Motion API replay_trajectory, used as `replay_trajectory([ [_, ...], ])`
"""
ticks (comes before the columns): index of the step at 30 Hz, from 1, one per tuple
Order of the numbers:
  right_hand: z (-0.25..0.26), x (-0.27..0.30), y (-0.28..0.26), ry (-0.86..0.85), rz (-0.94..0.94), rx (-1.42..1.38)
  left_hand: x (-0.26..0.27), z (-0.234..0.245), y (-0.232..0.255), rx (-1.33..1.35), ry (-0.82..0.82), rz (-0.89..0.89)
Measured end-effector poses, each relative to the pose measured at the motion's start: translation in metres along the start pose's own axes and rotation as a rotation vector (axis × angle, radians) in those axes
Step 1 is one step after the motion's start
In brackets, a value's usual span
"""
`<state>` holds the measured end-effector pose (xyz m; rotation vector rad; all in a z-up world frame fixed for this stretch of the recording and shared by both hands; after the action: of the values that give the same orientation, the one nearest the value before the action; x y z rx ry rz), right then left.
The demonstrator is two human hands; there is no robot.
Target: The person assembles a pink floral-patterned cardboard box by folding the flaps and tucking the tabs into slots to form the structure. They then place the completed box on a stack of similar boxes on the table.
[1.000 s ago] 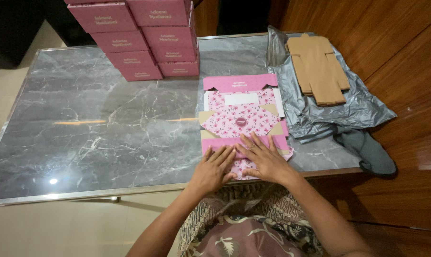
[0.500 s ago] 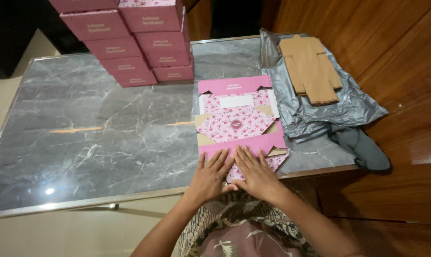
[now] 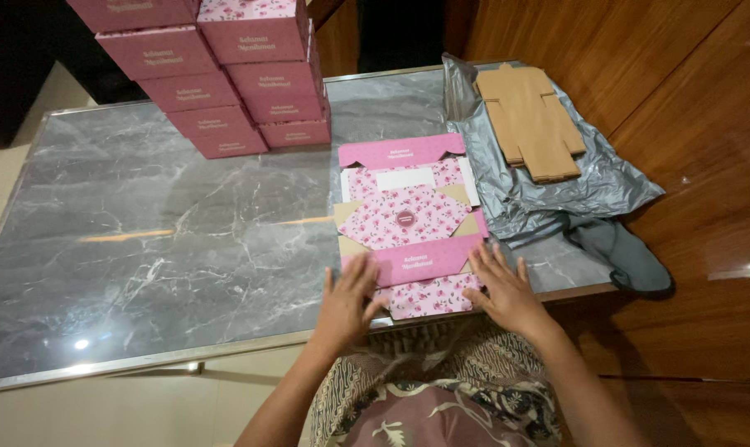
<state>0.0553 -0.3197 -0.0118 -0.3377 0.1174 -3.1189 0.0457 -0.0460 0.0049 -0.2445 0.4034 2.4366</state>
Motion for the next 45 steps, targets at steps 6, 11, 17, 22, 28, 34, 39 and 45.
replay_trajectory([
  [6,0.041,-0.023,0.013,0.333,-0.011,-0.453,-0.014,0.036,-0.043,0.186,0.043,0.394],
  [11,0.059,-0.033,0.025,0.302,-0.079,-0.846,-0.021,0.033,-0.043,0.403,0.320,0.207],
  [17,0.046,-0.036,0.044,-0.011,-0.049,-1.765,0.009,0.035,-0.001,0.104,0.544,-0.327],
  [22,0.041,-0.025,0.016,-0.529,0.494,-1.629,0.019,0.031,-0.011,0.160,0.334,-0.361],
  [28,0.047,-0.078,0.016,-0.124,0.029,-0.950,0.016,0.044,-0.052,0.427,0.435,-0.107],
  [34,0.091,-0.090,-0.036,0.364,0.334,-0.480,0.021,0.072,-0.051,0.452,0.662,-0.239],
  [39,0.066,-0.126,-0.034,0.047,0.319,-0.820,0.026,0.111,-0.021,0.449,0.869,-0.539],
  [45,0.031,-0.139,0.022,-0.149,0.160,-1.480,-0.009,0.090,-0.111,1.273,0.942,0.232],
])
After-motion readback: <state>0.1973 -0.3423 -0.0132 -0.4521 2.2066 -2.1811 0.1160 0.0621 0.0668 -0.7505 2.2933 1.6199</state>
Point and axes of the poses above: each hand's wrist, its own x-axis away from the middle knuckle, its own z-axis out of the back of the hand, y = z × x, the point moved 10 cm from there along -x, towards the middle knuckle, and after that the axes turned 13 degrees about -z, right-handed, at the moved point
